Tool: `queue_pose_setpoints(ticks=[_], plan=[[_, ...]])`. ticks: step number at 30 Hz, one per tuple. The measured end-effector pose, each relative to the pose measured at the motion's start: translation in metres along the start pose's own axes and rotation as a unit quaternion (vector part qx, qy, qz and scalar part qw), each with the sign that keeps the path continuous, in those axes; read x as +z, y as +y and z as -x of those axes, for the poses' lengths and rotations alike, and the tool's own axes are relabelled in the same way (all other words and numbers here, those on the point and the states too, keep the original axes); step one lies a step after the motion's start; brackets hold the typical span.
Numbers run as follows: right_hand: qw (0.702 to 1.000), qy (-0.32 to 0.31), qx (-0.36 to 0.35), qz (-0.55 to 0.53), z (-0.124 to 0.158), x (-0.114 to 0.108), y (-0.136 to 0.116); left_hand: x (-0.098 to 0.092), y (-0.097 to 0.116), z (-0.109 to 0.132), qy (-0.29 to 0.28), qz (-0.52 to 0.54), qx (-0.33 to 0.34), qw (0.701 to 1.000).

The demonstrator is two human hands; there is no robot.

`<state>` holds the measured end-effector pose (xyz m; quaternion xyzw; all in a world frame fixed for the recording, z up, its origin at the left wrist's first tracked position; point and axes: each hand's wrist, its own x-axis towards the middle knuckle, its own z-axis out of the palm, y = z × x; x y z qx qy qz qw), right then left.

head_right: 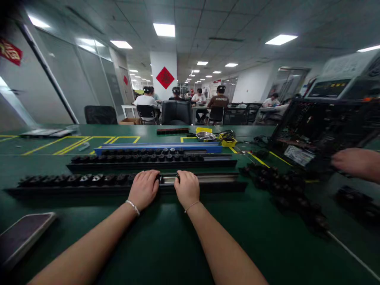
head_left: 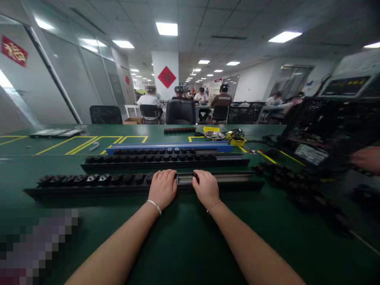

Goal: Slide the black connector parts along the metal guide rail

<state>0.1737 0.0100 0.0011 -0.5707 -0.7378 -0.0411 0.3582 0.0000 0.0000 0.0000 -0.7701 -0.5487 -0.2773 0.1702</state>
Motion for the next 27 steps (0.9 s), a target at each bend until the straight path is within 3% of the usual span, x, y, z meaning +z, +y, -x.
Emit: queue_pose_setpoints(ticks=[27], plan=[[1.0,0.019,-0.001,-0.002,0.004,-0.009,0.018,0.0,-0.001,0.0,0.01,0.0,0.007,1.0]])
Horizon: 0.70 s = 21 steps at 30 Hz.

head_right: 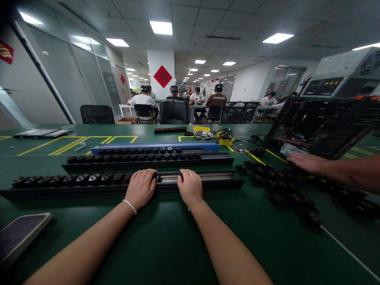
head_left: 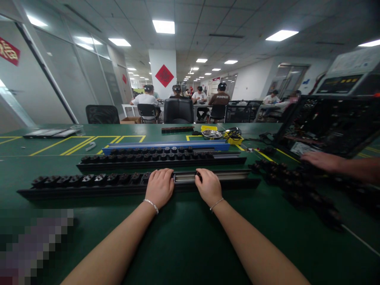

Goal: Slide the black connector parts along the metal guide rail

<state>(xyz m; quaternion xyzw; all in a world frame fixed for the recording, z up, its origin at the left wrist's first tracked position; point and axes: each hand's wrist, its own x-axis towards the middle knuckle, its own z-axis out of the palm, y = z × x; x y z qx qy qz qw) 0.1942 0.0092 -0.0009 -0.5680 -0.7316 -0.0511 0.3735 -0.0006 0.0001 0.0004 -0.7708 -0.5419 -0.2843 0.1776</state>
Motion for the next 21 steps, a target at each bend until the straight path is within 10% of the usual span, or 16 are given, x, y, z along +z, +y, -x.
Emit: queue_pose_setpoints(ticks=[21], plan=[[1.0,0.005,0.003,0.004,0.0003,-0.0012,0.0047,0.0006,0.0004,0.0007,0.0,-0.001,0.001,1.0]])
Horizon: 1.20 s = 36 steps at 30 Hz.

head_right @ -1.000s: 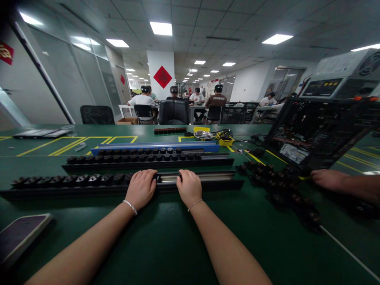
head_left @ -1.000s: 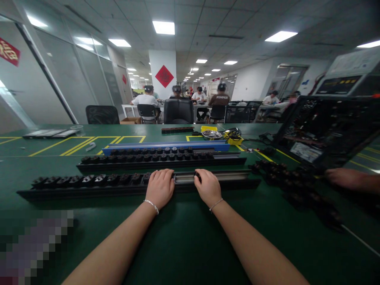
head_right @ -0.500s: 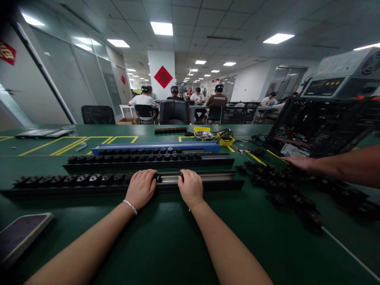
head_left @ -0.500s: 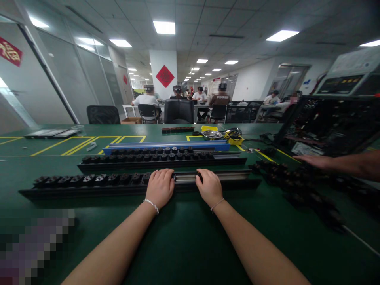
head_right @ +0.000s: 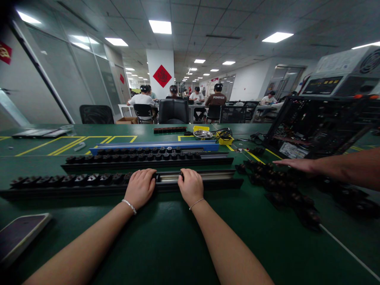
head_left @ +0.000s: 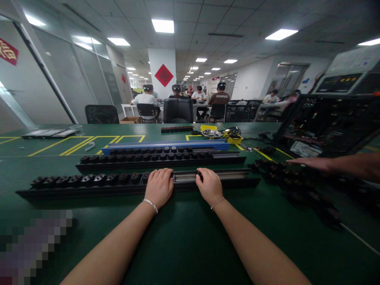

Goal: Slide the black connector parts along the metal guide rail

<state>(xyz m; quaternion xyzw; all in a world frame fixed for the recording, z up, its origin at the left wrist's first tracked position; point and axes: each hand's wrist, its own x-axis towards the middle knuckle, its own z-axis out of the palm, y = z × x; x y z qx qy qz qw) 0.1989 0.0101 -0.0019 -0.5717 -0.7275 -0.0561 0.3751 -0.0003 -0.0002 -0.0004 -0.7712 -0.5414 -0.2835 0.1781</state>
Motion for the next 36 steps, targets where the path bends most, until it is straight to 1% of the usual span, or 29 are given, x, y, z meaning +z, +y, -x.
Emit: queue_pose_setpoints(ticks=[8,17,28,36], plan=[[1.0,0.005,0.004,-0.003,0.0,-0.001,0.002,0.0,0.0,0.0,0.002,0.001,0.001,1.0],[1.0,0.009,0.009,0.005,0.0,-0.002,0.006,-0.002,0.001,-0.001,-0.009,0.003,-0.004,1.0],[1.0,0.018,0.015,0.01,-0.002,-0.006,0.015,-0.001,0.001,0.0,-0.002,0.007,-0.003,1.0],[1.0,0.019,0.003,0.01,-0.003,-0.009,0.021,-0.001,0.0,-0.001,0.001,0.006,-0.004,1.0]])
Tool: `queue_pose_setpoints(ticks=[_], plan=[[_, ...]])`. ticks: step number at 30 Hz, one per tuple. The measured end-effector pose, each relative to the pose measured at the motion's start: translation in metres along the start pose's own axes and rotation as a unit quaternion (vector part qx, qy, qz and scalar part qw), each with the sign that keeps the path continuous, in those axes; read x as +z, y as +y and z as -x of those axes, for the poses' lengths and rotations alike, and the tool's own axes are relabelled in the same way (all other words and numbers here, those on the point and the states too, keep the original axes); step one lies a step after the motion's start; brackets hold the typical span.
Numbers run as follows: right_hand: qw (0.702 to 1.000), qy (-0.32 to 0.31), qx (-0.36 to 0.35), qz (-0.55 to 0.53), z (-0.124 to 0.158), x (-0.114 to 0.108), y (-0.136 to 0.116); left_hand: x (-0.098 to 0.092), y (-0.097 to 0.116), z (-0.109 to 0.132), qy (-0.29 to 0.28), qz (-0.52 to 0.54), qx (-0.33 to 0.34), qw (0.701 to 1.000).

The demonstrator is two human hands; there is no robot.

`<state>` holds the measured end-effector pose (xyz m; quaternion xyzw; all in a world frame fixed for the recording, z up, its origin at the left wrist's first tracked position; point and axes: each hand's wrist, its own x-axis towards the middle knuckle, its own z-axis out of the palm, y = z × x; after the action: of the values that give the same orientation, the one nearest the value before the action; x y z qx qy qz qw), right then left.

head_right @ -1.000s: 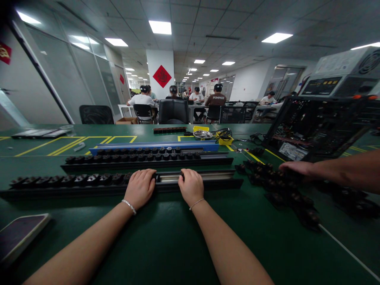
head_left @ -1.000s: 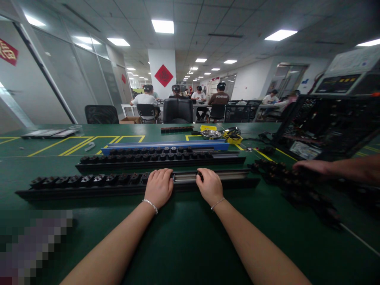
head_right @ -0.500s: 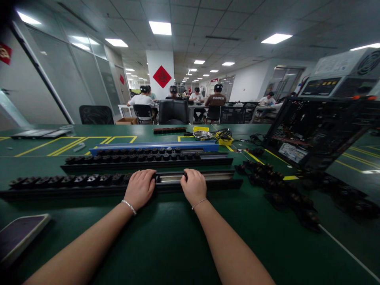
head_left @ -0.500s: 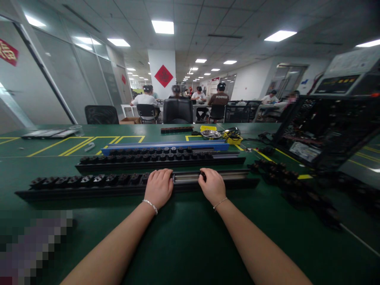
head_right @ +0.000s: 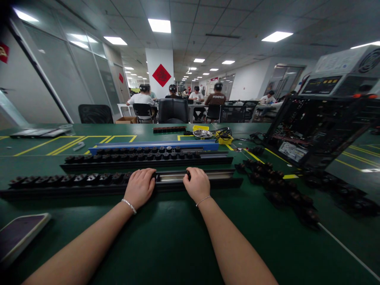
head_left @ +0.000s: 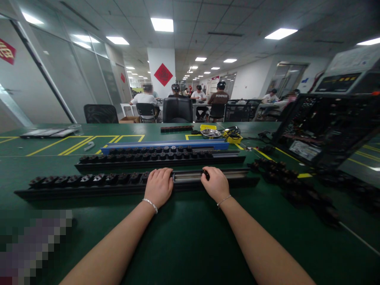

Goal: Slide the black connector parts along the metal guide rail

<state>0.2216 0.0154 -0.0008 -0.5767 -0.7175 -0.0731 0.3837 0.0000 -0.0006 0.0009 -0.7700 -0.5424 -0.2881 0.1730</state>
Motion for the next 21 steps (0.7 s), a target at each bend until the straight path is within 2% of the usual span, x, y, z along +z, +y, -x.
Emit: queue_pose_setpoints(ticks=[9,21], plan=[[1.0,0.003,0.001,0.003,-0.0007,-0.0028,0.0036,-0.0002,0.0001,0.0003,0.002,0.003,-0.003,1.0],[0.999,-0.032,-0.032,-0.001,0.0017,-0.0066,0.0101,0.0001,-0.0004,0.0001,-0.002,0.005,-0.002,1.0]])
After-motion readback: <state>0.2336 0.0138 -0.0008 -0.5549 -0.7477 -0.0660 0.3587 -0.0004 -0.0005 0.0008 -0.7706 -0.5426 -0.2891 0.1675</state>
